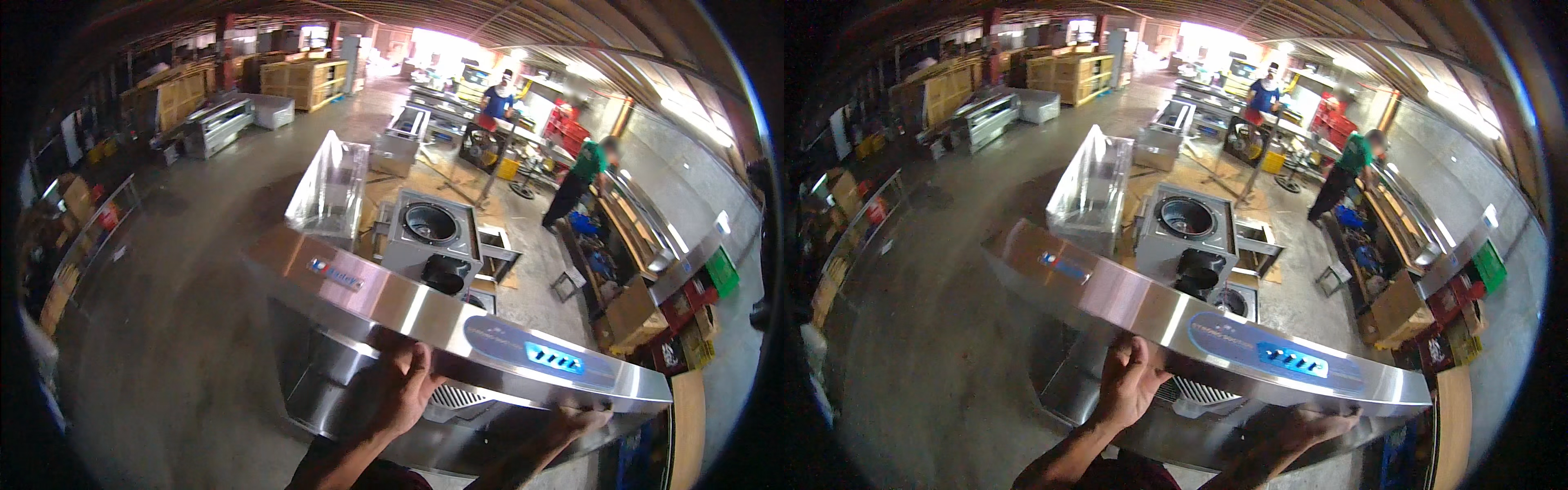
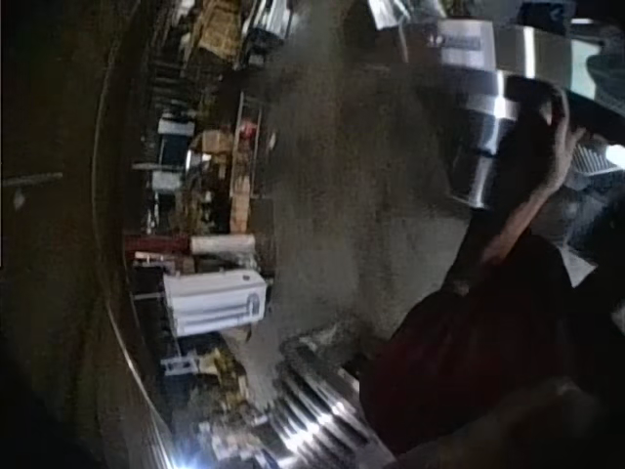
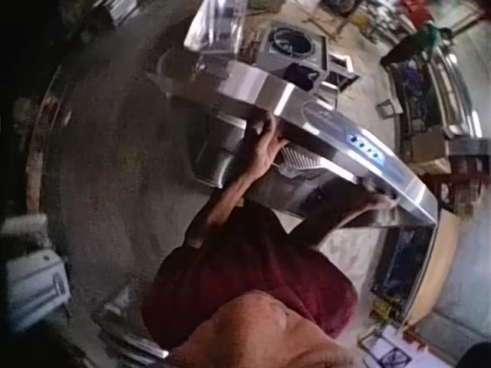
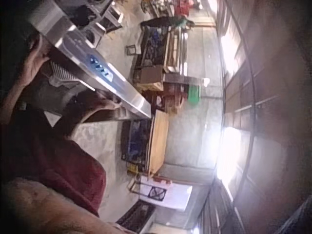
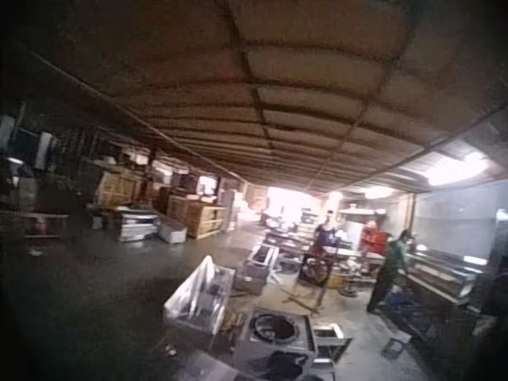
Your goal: The person carries a stainless steel range hood to a workbench, then uses an angle grinder with different polishing pads to smooth and polish the metal surface. The person changes pads and continues polishing different areas of the hood.
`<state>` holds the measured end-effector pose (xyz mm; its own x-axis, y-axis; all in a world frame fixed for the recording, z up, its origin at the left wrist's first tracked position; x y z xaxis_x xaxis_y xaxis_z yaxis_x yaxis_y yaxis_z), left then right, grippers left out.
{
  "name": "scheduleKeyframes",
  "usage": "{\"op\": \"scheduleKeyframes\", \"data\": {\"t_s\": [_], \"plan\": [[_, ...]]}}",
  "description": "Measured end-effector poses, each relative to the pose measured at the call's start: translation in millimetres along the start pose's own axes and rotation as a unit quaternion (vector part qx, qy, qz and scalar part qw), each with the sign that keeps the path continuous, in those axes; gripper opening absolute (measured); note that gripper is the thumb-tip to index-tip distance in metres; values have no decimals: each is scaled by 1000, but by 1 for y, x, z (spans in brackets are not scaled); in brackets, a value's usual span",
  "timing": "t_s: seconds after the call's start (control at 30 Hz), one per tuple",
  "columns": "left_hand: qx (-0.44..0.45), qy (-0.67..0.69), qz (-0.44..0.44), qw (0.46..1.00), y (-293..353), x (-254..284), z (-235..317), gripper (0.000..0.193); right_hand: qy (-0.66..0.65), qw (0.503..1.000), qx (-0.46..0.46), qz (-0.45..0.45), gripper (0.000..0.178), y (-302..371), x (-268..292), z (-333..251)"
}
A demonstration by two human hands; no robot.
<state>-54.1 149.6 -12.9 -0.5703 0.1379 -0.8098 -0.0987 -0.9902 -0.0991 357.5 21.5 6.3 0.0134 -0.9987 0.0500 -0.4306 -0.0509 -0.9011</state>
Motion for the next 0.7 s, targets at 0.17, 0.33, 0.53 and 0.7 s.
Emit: {"op": "scheduleKeyframes", "data": {"t_s": [0.17,0.33,0.53,0.7], "plan": [[47,-17,-56,997,-57,56,44,40,-187,952,-237,-56,69,60,-73,-63],[99,-147,-9,984,-84,134,78,48,-320,775,-543,40,64,167,-119,-73],[89,-87,169,978,-80,233,83,47,-401,636,-659,-16,60,294,-133,-47],[104,-27,209,972,-68,311,90,34,-437,393,-808,43,49,347,-173,-132]]}}
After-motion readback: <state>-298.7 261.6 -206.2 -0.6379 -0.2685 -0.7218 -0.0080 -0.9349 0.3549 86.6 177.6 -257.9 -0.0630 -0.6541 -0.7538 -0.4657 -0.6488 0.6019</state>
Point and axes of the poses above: each hand's wrist, its own y-axis away from the middle knuckle, its own x-axis out of the back of the hand, z = x × y, the point moved 9 cm from there along -y, towards the middle knuckle, and after that the axes turned 1 degree about y, right-handed, at the moved point
